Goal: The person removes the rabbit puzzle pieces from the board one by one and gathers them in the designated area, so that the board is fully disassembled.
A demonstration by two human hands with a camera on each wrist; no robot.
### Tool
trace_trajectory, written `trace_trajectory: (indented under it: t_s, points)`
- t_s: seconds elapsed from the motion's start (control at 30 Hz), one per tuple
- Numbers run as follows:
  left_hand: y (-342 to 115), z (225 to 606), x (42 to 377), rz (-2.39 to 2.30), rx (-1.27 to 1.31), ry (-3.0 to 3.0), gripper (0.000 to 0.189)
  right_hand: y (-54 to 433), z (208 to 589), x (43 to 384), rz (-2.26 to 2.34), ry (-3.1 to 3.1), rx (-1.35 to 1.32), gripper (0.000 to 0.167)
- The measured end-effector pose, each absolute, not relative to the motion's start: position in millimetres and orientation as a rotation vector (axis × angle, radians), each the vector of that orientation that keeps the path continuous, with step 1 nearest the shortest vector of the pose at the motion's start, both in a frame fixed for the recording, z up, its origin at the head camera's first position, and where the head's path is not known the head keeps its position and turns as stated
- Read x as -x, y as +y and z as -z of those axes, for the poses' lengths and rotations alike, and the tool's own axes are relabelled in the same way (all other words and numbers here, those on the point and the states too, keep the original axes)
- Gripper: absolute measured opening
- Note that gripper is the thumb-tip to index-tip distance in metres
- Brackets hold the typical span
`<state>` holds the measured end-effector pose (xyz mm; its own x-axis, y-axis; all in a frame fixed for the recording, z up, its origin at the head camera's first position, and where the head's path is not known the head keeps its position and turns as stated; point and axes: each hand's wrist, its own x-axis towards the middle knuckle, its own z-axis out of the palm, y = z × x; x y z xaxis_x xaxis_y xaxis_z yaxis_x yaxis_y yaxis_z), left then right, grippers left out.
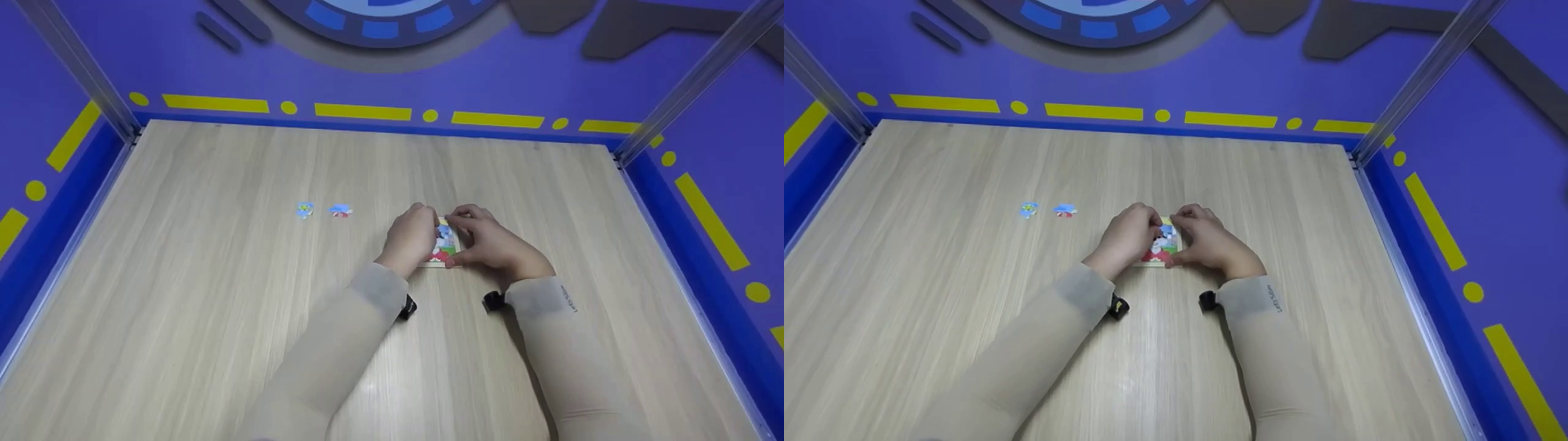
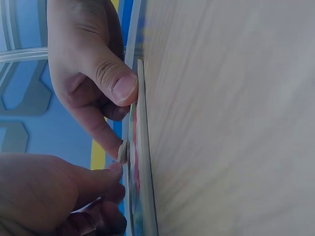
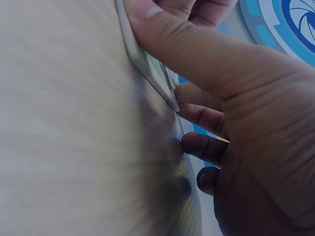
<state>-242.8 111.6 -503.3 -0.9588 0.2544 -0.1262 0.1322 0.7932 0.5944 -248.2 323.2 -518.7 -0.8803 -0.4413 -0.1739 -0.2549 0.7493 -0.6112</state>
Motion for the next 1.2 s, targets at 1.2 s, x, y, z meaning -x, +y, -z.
trace_trajectory:
  t_s: [1.2]
  points:
    - [13,514,259,-1.221,0.057,2.756,0.019,316,516,246,0.822,2.651,0.368,0.106]
